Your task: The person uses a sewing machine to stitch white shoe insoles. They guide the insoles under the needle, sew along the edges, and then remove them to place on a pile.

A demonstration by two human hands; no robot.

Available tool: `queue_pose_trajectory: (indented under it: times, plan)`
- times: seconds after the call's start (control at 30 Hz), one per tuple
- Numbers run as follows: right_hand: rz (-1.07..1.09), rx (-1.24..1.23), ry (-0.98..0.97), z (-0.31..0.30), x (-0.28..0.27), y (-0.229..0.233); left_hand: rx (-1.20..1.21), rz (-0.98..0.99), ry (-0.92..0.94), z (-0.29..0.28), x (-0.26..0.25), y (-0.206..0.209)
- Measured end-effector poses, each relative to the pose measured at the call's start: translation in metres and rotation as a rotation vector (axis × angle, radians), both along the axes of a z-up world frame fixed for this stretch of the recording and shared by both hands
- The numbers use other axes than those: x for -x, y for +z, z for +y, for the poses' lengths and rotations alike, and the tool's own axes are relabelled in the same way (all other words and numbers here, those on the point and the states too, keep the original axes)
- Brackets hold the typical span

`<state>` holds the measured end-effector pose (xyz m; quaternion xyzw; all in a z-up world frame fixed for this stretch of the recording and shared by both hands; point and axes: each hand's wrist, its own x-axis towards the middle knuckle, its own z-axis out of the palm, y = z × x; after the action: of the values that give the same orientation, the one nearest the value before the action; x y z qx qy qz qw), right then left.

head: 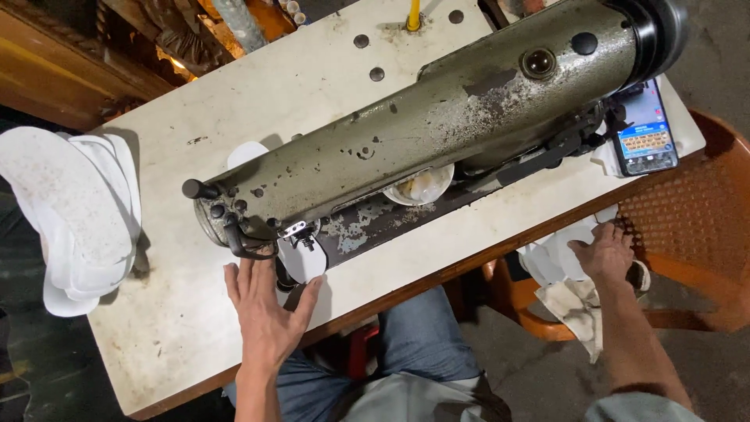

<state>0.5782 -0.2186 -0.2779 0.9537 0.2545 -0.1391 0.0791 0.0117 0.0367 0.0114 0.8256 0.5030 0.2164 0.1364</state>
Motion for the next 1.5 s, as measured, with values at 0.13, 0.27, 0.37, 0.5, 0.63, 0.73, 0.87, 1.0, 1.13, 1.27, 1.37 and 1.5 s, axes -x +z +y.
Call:
queue_pose_trajectory:
  times: [0.13,0.27,0.37,0.5,0.63,0.73,0.87,1.0,1.13,1.27,1.37,1.5]
  plan:
    - [-0.089,-0.310,0.046,-0.025,-0.004,-0.022,0.001,0.005,-0.014,0.003,0.005,-0.002]
    - [0.080,-0.424,-0.094,-0.016,0.040,0.049,-0.006,0.010,-0.056,0.010,0.010,-0.005]
    - [0.069,-0.552,-0.069,-0.018,0.077,0.091,0.029,0.032,-0.074,0.014,0.013,-0.003]
    - [0.241,-0.719,-0.312,-0.006,0.130,0.120,0.024,0.039,-0.086,0.016,0.016,-0.003]
    - [0.558,-0.908,-0.352,-0.009,0.188,0.102,0.031,0.030,-0.095,0.019,0.018,-0.005]
    - [0.653,-0.808,-0.388,0.001,0.244,0.107,0.062,0.022,-0.100,0.023,0.021,0.004]
    - [0.783,-0.854,-0.240,0.012,0.312,0.126,0.088,0.025,-0.143,0.026,0.025,0.006]
    - [0.775,-0.675,0.009,0.025,0.342,0.145,0.029,0.022,-0.160,0.029,0.030,-0.001]
    - [0.635,-0.798,0.288,0.029,0.346,0.150,0.028,0.021,-0.175,0.031,0.031,0.000]
    - [0.787,-0.474,0.176,0.048,0.346,0.191,0.022,0.019,-0.184,0.035,0.031,0.001]
    - [0.738,-0.435,0.213,0.054,0.352,0.193,-0.015,0.003,-0.192,0.035,0.031,-0.002]
    - [0.780,-0.486,0.213,0.053,0.342,0.194,-0.045,0.009,-0.198,0.034,0.028,-0.001]
